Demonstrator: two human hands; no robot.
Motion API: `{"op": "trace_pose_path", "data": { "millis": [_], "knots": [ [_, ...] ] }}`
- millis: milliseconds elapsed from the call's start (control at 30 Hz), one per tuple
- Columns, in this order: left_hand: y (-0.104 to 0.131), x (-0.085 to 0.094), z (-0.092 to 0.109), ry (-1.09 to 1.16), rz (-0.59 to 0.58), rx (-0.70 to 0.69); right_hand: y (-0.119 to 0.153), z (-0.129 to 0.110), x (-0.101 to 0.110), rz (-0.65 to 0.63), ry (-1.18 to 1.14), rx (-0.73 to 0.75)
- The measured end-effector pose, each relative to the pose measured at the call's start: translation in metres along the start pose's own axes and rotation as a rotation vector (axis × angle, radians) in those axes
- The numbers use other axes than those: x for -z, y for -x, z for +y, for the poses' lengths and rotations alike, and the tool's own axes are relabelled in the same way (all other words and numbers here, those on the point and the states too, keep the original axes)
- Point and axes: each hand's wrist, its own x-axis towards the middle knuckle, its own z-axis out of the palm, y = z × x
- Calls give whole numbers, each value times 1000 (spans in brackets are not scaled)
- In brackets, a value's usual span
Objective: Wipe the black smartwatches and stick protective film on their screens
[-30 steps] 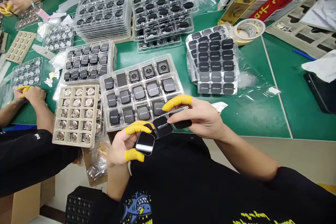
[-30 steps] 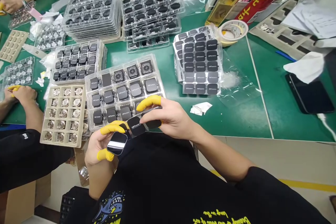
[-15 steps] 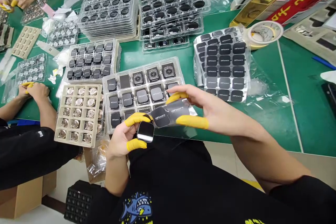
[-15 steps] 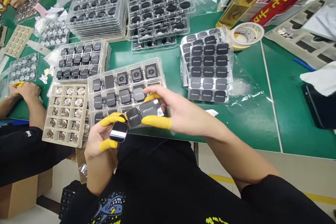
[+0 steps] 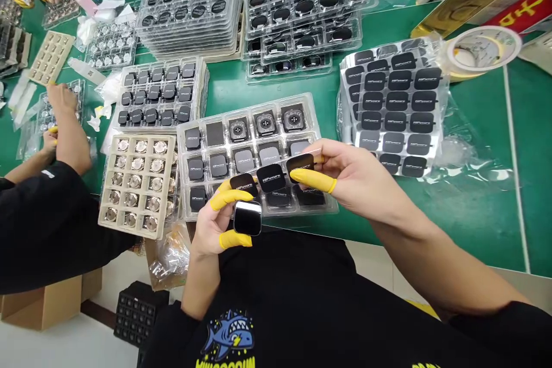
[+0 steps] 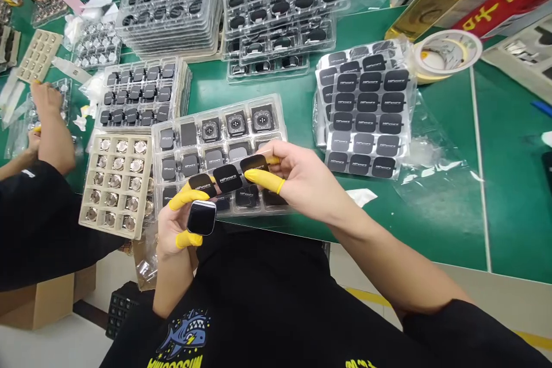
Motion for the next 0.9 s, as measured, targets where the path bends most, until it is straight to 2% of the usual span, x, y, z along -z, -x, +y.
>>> {"op": "trace_pose_path", "data": {
  "millis": [133,267,533,667,900],
  "knots": [
    [-1,0,0,-82,25,-51,0,5,-4,-26,32,-48],
    [-2,-3,5,-110,83,-83,2,8,-4,-43,85,17],
    [3,-4,9,-216,139,-50,2,15,2,-2,518,448],
    [7,-3,5,-263,158,-48,1,11,4,-12,675,561],
    [11,-8,1,-240,145,-61,-1,11,3,45,882,791]
  ]
}}
